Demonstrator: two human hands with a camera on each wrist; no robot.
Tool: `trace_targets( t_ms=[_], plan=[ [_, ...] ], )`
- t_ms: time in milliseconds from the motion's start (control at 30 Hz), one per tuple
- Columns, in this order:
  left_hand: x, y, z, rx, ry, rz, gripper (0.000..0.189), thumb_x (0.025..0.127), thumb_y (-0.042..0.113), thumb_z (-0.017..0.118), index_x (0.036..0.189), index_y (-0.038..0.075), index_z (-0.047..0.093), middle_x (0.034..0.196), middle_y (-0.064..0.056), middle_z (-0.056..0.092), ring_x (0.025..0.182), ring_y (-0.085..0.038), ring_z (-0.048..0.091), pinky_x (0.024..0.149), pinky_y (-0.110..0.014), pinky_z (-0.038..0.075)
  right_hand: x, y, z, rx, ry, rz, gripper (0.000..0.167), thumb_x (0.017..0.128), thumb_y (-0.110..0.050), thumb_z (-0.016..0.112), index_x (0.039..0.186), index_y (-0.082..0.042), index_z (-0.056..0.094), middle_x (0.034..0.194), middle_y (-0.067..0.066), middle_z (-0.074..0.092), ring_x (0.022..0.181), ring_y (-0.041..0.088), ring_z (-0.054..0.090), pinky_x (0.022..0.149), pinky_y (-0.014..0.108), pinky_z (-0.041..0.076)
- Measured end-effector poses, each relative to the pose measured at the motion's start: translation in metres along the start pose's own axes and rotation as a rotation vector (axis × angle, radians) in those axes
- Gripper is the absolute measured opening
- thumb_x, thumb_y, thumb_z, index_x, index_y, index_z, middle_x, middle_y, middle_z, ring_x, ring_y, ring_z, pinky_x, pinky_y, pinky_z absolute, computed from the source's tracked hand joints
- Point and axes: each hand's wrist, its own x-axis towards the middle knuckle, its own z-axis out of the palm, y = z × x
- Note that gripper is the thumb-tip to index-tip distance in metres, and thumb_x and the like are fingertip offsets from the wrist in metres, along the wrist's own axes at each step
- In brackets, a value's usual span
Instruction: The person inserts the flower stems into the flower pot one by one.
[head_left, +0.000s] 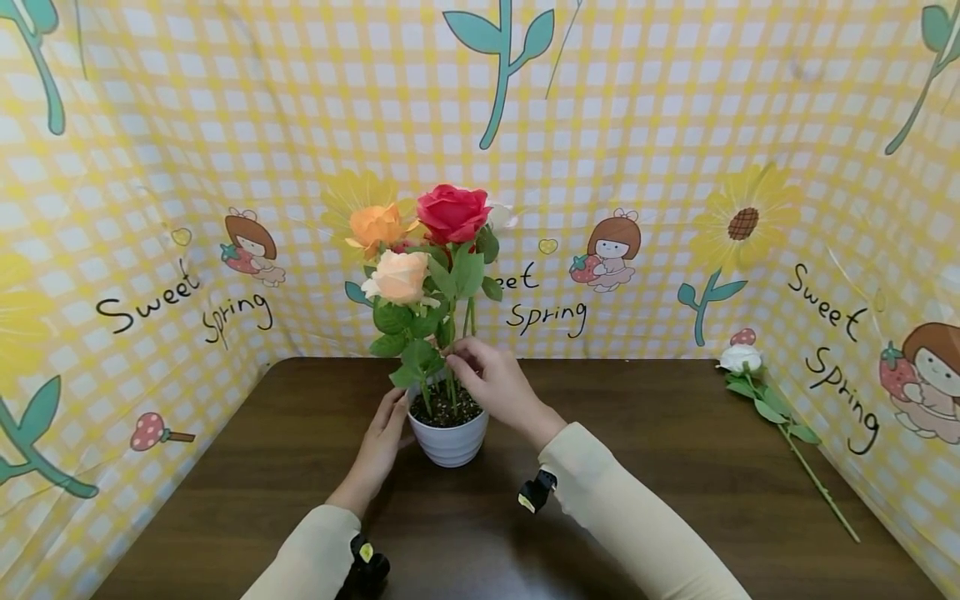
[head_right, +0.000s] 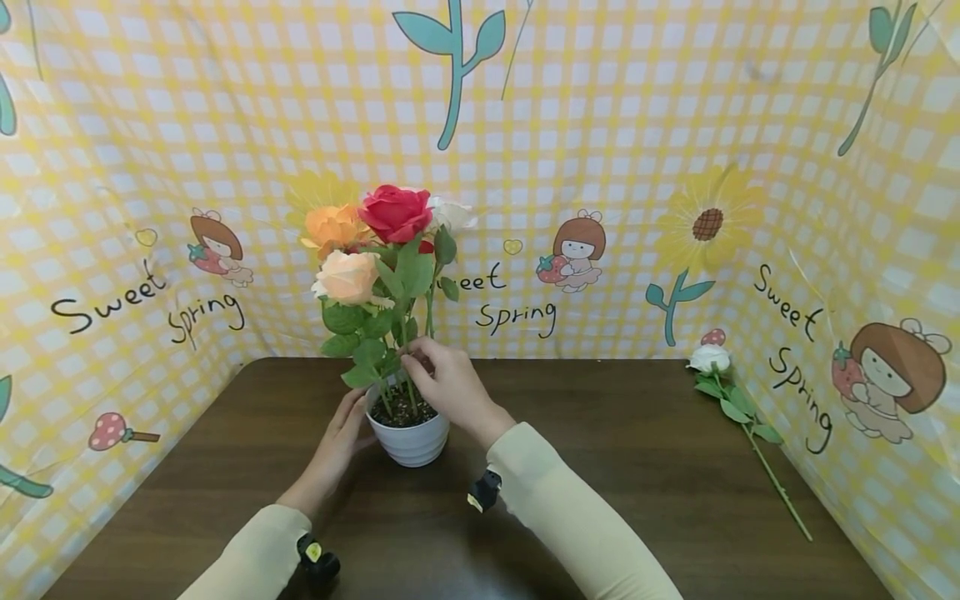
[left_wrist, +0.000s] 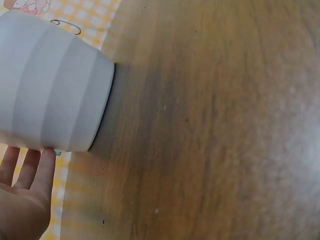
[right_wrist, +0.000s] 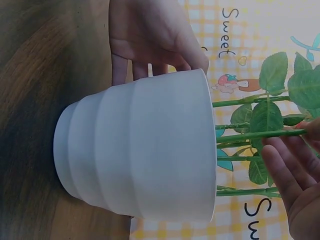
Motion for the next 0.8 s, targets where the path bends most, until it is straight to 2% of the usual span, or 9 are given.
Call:
trace_targets(
  t_ms=[200,367,567,800],
  plan=[
    [-0.0006,-0.0008,0.0009,-0.01,0.002,-0.002,0.056,0.11,0.044,0.034,0.156,0.014,0.027,0.158,-0.019,0.028,0.14,-0.039,0.032,0.102,-0.06,0.042,-0.0006,0.0003,0.0004,-0.009,-0.016,-0.003,0.015,0.103,-0.013,0.058,0.111,-0.004,0.066,0.087,0.008,0.07,0.066,0.007,0.059,0.055,0.025,0.049],
    [-0.0009,0.0014,0.0008,-0.013,0.001,0.001,0.054,0.11,0.043,0.034,0.155,0.015,0.029,0.159,-0.018,0.027,0.143,-0.037,0.029,0.102,-0.061,0.042,0.0,-0.0011,0.0012,-0.044,-0.043,0.005,0.013,0.104,-0.014,0.057,0.108,-0.006,0.067,0.083,-0.001,0.067,0.064,0.005,0.057,0.055,0.025,0.049],
    [0.0011,-0.0017,-0.0003,0.013,0.001,0.002,0.056,0.107,0.052,0.035,0.154,0.021,0.03,0.16,-0.013,0.027,0.143,-0.035,0.031,0.102,-0.059,0.042,0.0013,0.0018,0.002,-0.071,-0.06,0.007,0.013,0.104,-0.014,0.057,0.105,-0.005,0.066,0.083,0.001,0.068,0.066,0.005,0.059,0.055,0.024,0.05],
    [0.0016,-0.0019,0.0,0.017,0.005,0.004,0.057,0.107,0.052,0.035,0.154,0.02,0.03,0.159,-0.015,0.028,0.141,-0.036,0.032,0.102,-0.059,0.043,0.0021,0.004,0.0024,-0.065,-0.083,0.03,0.013,0.104,-0.015,0.058,0.105,-0.005,0.066,0.087,0.006,0.071,0.071,0.005,0.062,0.058,0.024,0.051]
  ],
)
